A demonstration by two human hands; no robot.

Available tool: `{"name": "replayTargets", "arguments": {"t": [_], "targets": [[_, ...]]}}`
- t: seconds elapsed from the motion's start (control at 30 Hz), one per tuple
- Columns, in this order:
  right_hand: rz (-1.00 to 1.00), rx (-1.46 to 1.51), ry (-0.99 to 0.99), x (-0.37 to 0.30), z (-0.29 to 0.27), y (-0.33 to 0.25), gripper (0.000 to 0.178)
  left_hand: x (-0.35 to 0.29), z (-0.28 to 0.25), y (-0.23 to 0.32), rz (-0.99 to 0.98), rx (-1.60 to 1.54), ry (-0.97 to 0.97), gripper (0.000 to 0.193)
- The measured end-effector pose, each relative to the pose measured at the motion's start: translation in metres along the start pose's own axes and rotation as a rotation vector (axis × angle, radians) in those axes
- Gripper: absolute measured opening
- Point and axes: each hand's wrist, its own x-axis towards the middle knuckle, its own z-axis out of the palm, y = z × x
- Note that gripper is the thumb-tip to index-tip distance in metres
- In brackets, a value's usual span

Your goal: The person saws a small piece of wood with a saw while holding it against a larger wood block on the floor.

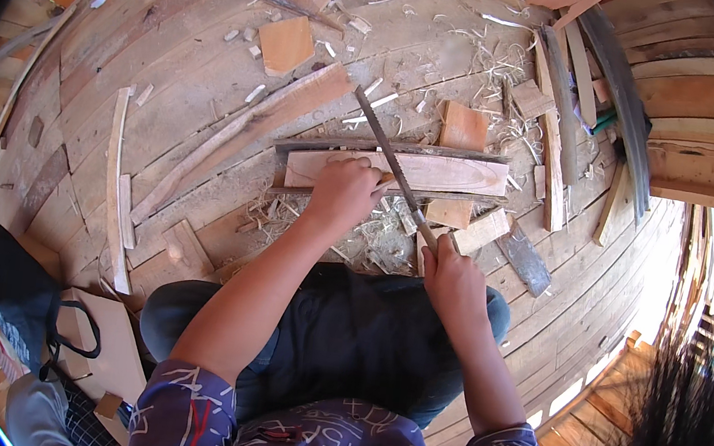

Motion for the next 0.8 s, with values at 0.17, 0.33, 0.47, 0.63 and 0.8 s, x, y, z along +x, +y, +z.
{"name": "replayTargets", "arguments": {"t": [0.17,0.33,0.47,0.63,0.8], "targets": [[0.03,-0.017,-0.058,0.002,-0.007,-0.011,0.023,0.0,0.013,-0.008,0.047,0.019,-0.002,0.015],[0.017,-0.044,-0.066,0.005,-0.012,-0.018,0.021,0.001,0.014,-0.011,0.073,0.058,0.041,0.015],[0.002,0.018,-0.05,0.005,-0.005,-0.018,0.018,-0.001,0.014,-0.005,0.06,0.027,0.136,0.01],[-0.1,0.09,0.031,0.003,-0.002,-0.018,0.022,-0.003,0.014,-0.007,0.092,-0.013,0.154,0.01],[-0.073,0.067,-0.054,0.002,-0.007,-0.023,0.023,-0.004,0.015,-0.005,-0.006,0.027,0.066,0.015]]}}
